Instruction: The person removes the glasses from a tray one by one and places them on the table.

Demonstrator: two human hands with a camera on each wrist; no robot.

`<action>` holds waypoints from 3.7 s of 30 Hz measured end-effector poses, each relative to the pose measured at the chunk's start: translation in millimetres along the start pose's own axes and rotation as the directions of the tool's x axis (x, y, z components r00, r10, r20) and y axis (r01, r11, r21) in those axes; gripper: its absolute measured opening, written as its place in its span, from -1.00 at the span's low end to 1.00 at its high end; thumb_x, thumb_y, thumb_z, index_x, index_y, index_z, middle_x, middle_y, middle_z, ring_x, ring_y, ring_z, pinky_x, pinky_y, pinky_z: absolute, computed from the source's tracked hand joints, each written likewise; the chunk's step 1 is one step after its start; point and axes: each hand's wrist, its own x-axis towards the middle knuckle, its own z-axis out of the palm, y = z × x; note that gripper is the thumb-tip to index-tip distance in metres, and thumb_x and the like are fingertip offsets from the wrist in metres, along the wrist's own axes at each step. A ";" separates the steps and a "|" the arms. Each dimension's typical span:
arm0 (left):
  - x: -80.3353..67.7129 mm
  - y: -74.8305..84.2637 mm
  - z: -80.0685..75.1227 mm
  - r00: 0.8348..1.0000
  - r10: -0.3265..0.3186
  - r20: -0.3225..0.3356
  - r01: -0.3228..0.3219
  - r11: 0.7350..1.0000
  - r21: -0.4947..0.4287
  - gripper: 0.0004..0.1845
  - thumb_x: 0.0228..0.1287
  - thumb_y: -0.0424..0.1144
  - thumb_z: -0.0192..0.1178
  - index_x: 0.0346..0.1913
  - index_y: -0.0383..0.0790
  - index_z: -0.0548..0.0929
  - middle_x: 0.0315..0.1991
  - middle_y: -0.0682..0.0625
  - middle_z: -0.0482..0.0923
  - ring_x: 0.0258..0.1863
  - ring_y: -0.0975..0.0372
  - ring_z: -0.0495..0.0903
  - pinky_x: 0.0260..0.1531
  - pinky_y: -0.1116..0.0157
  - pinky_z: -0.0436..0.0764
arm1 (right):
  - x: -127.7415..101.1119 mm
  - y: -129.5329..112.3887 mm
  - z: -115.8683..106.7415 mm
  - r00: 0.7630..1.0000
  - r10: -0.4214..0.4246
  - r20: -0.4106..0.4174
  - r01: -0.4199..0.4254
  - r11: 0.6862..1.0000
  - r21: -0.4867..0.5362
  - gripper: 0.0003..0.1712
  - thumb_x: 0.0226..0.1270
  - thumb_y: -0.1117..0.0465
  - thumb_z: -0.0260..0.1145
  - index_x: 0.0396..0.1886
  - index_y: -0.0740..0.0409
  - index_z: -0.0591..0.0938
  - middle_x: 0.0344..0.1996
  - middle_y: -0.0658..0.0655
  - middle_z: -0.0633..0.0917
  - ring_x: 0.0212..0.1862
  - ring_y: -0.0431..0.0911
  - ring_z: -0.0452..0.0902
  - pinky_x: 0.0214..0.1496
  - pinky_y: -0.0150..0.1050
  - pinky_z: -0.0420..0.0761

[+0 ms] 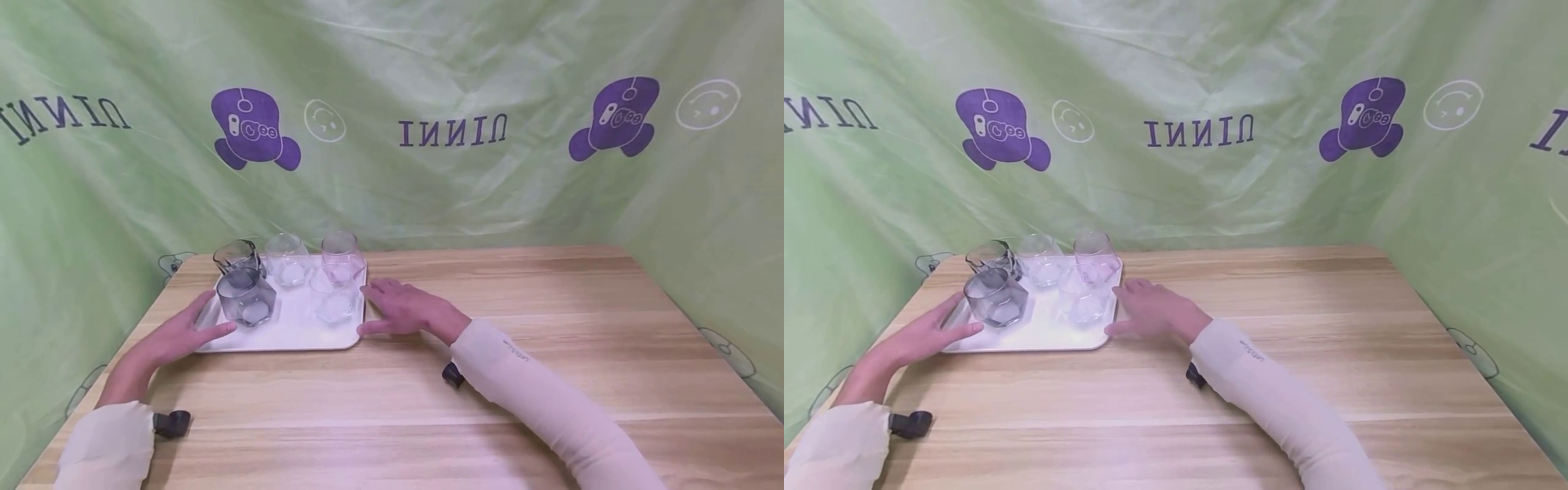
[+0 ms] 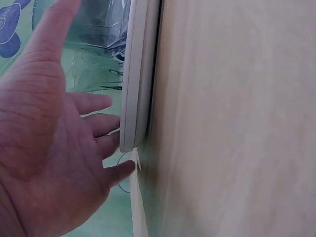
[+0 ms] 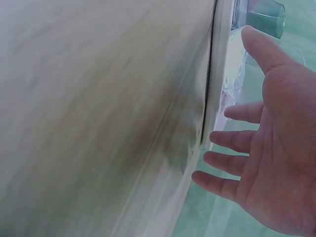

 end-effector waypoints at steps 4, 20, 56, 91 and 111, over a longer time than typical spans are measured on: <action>-0.7 -1.7 1.3 0.999 0.017 0.037 -0.016 1.000 -0.013 0.12 0.50 0.10 0.18 0.60 -0.45 -0.36 0.53 -0.61 -0.39 0.47 -0.50 -0.29 0.33 -0.45 -0.12 | 4.8 -0.8 3.3 0.999 0.031 0.038 -0.032 0.999 0.006 0.09 0.44 -0.47 0.10 0.69 0.08 0.06 0.63 0.29 0.04 0.61 0.16 -0.06 0.55 0.16 0.10; 2.1 -8.8 2.4 0.994 0.076 0.084 -0.080 0.996 0.038 0.22 0.19 -0.01 0.48 0.60 -0.51 -0.13 0.54 -0.54 -0.57 0.43 -0.58 -0.33 0.26 -0.52 -0.11 | 10.8 -5.5 4.2 0.996 0.066 0.063 -0.067 0.998 0.011 0.10 0.45 -0.43 0.12 0.69 0.11 0.02 0.64 0.24 0.03 0.62 0.09 -0.09 0.54 0.21 0.09; 5.6 22.2 17.6 0.992 0.072 0.107 -0.085 0.989 0.124 0.27 0.14 0.08 0.52 0.49 -0.74 -0.05 0.50 -0.66 -0.45 0.42 -0.57 -0.19 0.33 -0.42 0.00 | -15.5 -1.4 -4.6 0.993 0.089 0.081 -0.092 0.995 0.035 0.03 0.50 -0.31 0.19 0.67 0.19 0.06 0.64 0.23 0.05 0.63 0.05 -0.09 0.57 -0.01 0.10; 18.2 124.7 73.3 0.986 0.008 0.169 -0.068 0.933 0.353 0.38 0.09 0.47 0.35 0.49 -0.71 0.07 0.50 -0.66 -0.30 0.38 -0.51 0.13 0.31 -0.28 0.30 | -94.5 65.4 -9.7 0.994 0.103 0.048 -0.110 0.976 0.186 0.06 0.45 -0.16 0.35 0.63 0.33 0.08 0.62 0.30 0.05 0.62 0.21 -0.15 0.58 0.10 0.01; 33.3 144.5 96.6 0.988 0.014 0.152 -0.068 0.933 0.354 0.42 0.03 0.52 0.34 0.52 -0.64 0.06 0.52 -0.62 -0.28 0.43 -0.44 0.12 0.36 -0.23 0.28 | -120.3 96.0 -9.8 0.996 0.091 0.011 -0.090 0.954 0.286 0.10 0.43 -0.09 0.39 0.65 0.32 0.01 0.59 0.38 0.07 0.60 0.28 -0.12 0.56 0.16 0.00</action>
